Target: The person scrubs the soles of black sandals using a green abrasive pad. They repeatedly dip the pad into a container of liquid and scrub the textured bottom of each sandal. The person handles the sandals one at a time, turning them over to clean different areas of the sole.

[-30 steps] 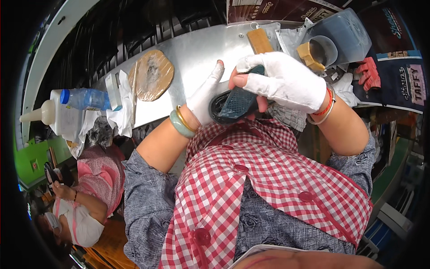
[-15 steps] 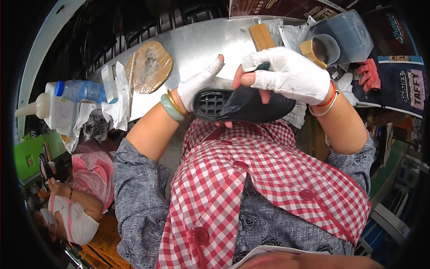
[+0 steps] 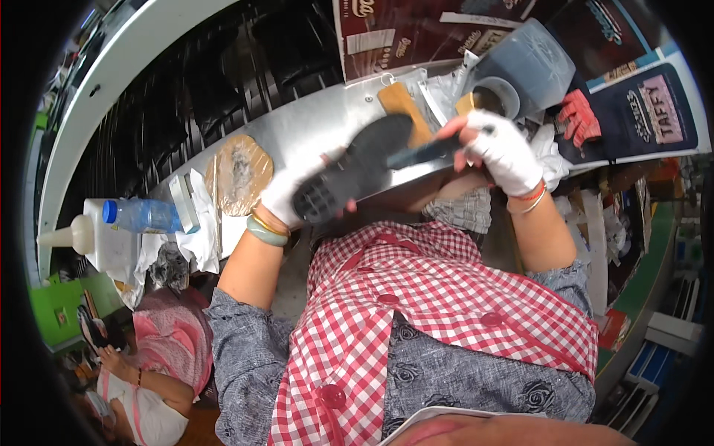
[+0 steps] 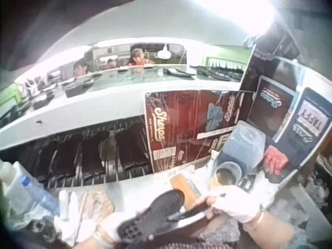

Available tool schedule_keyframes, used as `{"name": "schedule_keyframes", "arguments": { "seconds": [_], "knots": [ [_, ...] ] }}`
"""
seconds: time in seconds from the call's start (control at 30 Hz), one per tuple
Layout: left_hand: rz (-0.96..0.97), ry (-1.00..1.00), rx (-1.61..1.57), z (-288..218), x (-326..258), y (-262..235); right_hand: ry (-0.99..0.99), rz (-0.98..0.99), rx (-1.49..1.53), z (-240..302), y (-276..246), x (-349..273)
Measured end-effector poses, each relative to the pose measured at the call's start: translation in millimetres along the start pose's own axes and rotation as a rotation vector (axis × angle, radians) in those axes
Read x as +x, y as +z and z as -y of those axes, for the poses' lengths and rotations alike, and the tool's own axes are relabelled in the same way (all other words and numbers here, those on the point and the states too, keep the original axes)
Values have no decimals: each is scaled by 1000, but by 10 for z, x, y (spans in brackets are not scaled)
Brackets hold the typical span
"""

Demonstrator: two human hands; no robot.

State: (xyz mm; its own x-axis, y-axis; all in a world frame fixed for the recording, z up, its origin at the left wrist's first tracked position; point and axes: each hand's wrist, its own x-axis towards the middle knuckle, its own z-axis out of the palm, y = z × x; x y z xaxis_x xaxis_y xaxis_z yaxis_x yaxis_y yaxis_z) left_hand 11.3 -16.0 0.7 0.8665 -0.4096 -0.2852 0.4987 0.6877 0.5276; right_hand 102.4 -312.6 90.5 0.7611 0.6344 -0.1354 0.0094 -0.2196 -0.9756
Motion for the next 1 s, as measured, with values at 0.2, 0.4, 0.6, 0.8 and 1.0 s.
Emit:
{"name": "schedule_keyframes", "arguments": {
  "seconds": [0.2,0.4,0.6,0.8,1.0],
  "knots": [
    [-24,489,21,26,63,-207,-213,-409,110,-154,-190,-26],
    [-265,249,-235,656,-81,-102,-163,-477,179,-294,-325,-35],
    [-206,103,-331,863,-76,-196,-130,-437,296,-370,-208,44],
    [-149,169,-335,897,124,-197,-98,-479,319,-429,-168,103],
    [-83,154,-384,980,291,-212,-108,-502,368,-455,-161,134]
  ]
}}
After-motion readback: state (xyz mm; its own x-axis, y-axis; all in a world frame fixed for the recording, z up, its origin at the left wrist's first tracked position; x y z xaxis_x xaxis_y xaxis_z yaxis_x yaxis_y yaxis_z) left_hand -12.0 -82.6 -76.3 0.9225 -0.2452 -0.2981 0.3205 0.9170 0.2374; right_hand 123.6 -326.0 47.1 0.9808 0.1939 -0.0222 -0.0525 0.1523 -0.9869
